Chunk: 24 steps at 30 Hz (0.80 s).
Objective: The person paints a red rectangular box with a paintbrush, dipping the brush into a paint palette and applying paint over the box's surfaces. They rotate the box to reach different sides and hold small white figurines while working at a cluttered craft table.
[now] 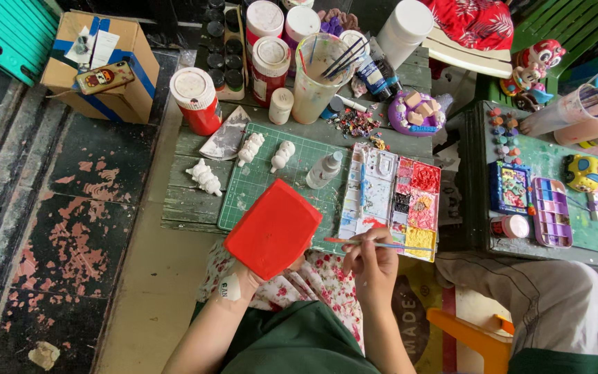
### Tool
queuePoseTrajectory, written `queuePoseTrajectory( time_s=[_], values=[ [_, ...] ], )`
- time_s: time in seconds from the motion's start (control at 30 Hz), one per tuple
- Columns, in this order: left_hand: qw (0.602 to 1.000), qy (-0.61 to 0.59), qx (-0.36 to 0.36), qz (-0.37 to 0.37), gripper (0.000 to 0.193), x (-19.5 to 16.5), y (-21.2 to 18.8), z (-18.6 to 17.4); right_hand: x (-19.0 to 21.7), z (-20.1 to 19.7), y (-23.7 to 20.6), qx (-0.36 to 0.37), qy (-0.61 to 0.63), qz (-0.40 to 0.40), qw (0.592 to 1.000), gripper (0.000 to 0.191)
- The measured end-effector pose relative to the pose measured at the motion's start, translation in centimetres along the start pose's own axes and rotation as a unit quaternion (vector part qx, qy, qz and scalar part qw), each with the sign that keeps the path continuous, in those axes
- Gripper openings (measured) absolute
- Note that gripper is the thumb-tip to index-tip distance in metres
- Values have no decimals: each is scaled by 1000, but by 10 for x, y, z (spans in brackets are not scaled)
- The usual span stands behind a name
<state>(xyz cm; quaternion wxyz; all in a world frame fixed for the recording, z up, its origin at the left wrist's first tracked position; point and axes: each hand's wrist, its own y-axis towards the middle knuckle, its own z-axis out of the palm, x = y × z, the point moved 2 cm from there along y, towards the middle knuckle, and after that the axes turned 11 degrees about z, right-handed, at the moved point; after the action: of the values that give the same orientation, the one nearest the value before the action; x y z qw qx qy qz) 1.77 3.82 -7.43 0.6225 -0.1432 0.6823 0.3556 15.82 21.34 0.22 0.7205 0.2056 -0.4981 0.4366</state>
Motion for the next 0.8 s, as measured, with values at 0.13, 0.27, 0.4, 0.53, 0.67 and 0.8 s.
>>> queuePoseTrajectory(
  time_s=[0.13,0.27,0.4,0.53,0.67,0.8],
  values=[
    [652,-705,-169,-221,69,-3,-3,5,-2,13,-8,-1,-70,-12,997,5],
    [708,-666,-121,-201,72,-6,-4,4,9,22,-3,10,-164,-100,981,5],
    [803,-545,-127,-207,45,-2,-8,2,17,22,2,-31,-178,-128,975,2],
    [964,-259,-29,-55,42,-1,-12,-2,19,21,-1,9,-207,-121,971,2],
    [843,-495,-118,-177,36,13,-13,1,25,19,-2,-56,-252,-192,947,4],
    [865,-464,-107,-159,39,14,-12,-1,26,26,-5,14,-335,-334,881,10]
  ],
)
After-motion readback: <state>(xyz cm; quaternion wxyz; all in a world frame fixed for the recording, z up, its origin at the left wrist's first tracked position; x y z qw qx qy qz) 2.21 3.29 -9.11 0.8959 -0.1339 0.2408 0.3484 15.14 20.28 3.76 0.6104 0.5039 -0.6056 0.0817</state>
